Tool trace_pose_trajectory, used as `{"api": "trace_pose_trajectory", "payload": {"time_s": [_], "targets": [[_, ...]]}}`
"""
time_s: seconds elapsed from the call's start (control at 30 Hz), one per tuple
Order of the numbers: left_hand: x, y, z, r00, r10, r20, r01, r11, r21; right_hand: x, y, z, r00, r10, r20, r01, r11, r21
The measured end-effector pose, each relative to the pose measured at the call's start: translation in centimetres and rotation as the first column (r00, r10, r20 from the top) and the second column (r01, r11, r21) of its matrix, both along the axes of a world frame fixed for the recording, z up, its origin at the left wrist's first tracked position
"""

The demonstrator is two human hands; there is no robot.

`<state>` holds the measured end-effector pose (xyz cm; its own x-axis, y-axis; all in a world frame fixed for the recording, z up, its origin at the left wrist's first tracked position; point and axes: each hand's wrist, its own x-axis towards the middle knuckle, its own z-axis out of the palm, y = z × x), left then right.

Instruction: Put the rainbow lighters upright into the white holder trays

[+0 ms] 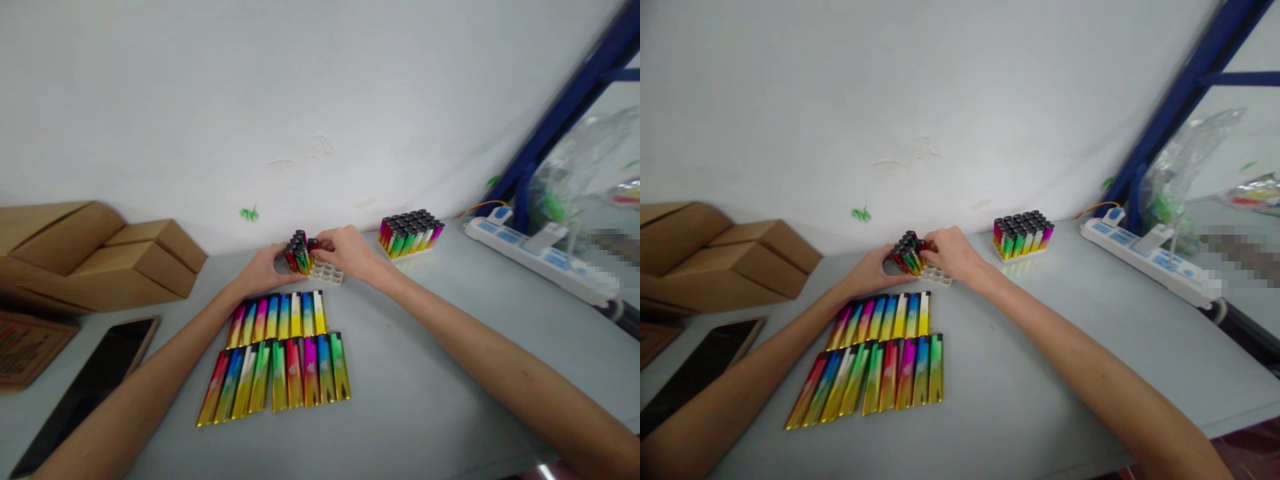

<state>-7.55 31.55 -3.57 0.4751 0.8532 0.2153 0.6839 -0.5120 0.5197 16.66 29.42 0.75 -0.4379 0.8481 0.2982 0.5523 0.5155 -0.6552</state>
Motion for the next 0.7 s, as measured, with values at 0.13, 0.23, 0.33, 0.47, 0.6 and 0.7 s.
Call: {"api": "trace_pose_trajectory", "payload": {"time_s": [0.13,0.23,0.33,0.47,0.6,0.7], "targets": [[0.0,0.0,0.0,1.000,-0.013,-0.005,0.013,1.000,0.013,-0.8,-0.3,0.5,0.995,-0.013,0.101,0.007,0.999,0.051],[0.0,0.0,0.1,1.000,-0.010,-0.017,0.010,1.000,0.016,-1.4,-0.2,0.2,0.993,0.001,0.122,-0.005,1.000,0.031],[0.0,0.0,0.1,1.000,-0.004,-0.016,0.004,1.000,0.023,-1.4,0.1,-0.4,0.991,0.022,0.129,-0.019,0.999,-0.026],[0.0,0.1,-0.1,1.000,-0.013,-0.004,0.013,0.999,0.030,-0.7,0.2,-1.3,0.990,0.056,0.126,-0.046,0.996,-0.078],[-0.1,0.2,-0.3,1.000,-0.016,0.003,0.016,0.999,0.043,0.5,-1.6,-1.7,0.984,-0.051,0.172,0.042,0.998,0.056],[0.0,0.3,-0.5,0.999,-0.031,0.014,0.030,0.998,0.050,1.6,-5.2,-1.8,0.983,-0.088,0.162,0.083,0.996,0.037]]}}
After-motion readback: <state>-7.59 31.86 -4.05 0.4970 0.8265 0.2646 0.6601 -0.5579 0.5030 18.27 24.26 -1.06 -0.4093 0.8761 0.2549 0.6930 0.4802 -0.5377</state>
